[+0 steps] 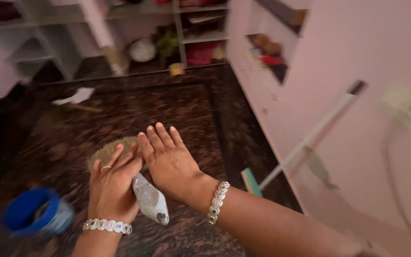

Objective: The person applies an adhesive substance to a wooden furniture piece using a brush and spreads it across the surface.

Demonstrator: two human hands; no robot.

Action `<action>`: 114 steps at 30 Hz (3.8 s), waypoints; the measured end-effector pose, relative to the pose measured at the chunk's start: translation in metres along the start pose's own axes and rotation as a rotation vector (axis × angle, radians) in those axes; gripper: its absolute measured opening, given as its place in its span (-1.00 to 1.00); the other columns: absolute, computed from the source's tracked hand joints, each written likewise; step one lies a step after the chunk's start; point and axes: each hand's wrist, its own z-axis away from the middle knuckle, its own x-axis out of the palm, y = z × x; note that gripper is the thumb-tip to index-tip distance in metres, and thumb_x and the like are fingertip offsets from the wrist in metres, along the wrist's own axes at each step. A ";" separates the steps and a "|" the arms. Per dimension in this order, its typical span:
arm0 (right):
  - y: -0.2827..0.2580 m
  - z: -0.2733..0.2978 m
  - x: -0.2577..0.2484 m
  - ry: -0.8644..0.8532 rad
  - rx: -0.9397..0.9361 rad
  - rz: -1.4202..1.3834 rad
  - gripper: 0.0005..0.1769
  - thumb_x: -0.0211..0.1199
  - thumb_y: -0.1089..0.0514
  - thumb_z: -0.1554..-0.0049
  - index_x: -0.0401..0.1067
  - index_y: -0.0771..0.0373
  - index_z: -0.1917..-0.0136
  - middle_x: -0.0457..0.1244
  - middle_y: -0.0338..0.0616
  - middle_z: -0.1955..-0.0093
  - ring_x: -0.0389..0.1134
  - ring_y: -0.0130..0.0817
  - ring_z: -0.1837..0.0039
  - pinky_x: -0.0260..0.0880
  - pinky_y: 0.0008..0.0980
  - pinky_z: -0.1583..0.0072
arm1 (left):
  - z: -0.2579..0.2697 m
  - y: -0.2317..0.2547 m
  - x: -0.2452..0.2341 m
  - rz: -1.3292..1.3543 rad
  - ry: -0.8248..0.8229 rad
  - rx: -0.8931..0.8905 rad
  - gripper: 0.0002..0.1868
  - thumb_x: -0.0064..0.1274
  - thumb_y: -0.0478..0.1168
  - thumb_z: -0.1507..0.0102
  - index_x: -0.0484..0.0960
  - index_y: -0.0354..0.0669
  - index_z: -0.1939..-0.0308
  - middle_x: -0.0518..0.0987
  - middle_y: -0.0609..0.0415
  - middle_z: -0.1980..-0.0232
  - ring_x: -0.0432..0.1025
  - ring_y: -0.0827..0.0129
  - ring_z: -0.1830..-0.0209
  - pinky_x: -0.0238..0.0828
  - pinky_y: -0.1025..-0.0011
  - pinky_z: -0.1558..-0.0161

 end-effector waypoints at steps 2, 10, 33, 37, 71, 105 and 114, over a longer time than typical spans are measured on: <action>-0.015 -0.010 0.004 -0.008 -0.090 -0.026 -0.19 0.00 0.11 -0.15 -0.10 0.39 -0.59 -0.12 0.24 -0.63 -0.23 0.11 -0.67 -0.30 0.06 -0.57 | 0.013 -0.013 -0.004 -0.072 -0.020 -0.104 -0.60 0.22 -0.19 -0.01 0.65 0.02 0.05 0.37 0.19 -0.50 0.09 0.19 -0.54 -0.08 -0.16 -0.41; -0.040 -0.033 0.032 0.038 -0.349 -0.222 -0.31 -0.06 0.16 -0.17 0.03 0.39 -0.54 -0.09 0.24 -0.62 -0.19 0.11 -0.66 -0.27 0.09 -0.55 | 0.053 -0.026 0.002 -0.232 0.006 -0.337 -0.44 0.11 -0.37 -0.03 0.62 0.16 -0.11 0.34 0.24 -0.51 0.11 0.22 -0.55 -0.08 -0.10 -0.39; -0.104 -0.098 0.047 0.023 -0.520 -0.330 -0.17 0.27 0.11 -0.10 0.05 0.36 -0.55 -0.03 0.23 -0.60 -0.13 0.12 -0.65 -0.22 0.14 -0.55 | 0.065 -0.097 -0.022 -0.176 0.125 -0.490 -0.38 0.18 -0.18 -0.03 0.61 0.24 -0.21 0.36 0.12 -0.51 0.18 0.12 -0.46 -0.08 -0.11 -0.38; -0.091 -0.111 0.044 -0.084 -0.420 -0.333 -0.02 0.28 0.04 0.07 0.01 0.36 -0.53 -0.07 0.24 -0.57 -0.17 0.10 -0.62 -0.26 0.11 -0.53 | 0.048 -0.102 -0.015 -0.131 0.157 -0.454 -0.45 0.16 -0.19 -0.07 0.63 0.29 -0.17 0.37 0.10 -0.49 0.17 0.13 -0.48 -0.08 -0.10 -0.39; -0.004 -0.238 0.096 0.077 -0.349 -0.262 -0.26 0.03 0.23 -0.13 0.03 0.34 -0.56 -0.06 0.23 -0.62 -0.14 0.12 -0.67 -0.23 0.12 -0.57 | -0.104 -0.164 0.028 -0.225 0.128 -0.319 -0.43 0.15 -0.23 -0.06 0.62 0.25 -0.17 0.37 0.13 -0.49 0.20 0.16 -0.51 -0.01 -0.12 -0.40; 0.026 -0.420 0.206 0.209 -0.204 -0.251 -0.34 -0.08 0.11 -0.21 0.09 0.38 -0.53 0.03 0.21 -0.58 -0.03 0.09 -0.64 -0.14 0.18 -0.56 | -0.271 -0.281 0.067 -0.244 0.060 -0.289 -0.44 0.17 -0.19 -0.06 0.60 0.23 -0.18 0.38 0.14 -0.45 0.24 0.19 -0.45 0.05 -0.06 -0.36; 0.049 -0.447 0.208 0.142 -0.401 -0.320 -0.25 -0.01 0.04 -0.12 0.09 0.42 -0.51 0.02 0.29 -0.55 -0.03 0.15 -0.61 -0.11 0.14 -0.52 | -0.290 -0.285 0.082 -0.242 0.102 -0.409 -0.53 0.12 -0.21 -0.10 0.64 0.18 -0.12 0.41 0.17 -0.46 0.25 0.22 -0.49 0.06 -0.04 -0.38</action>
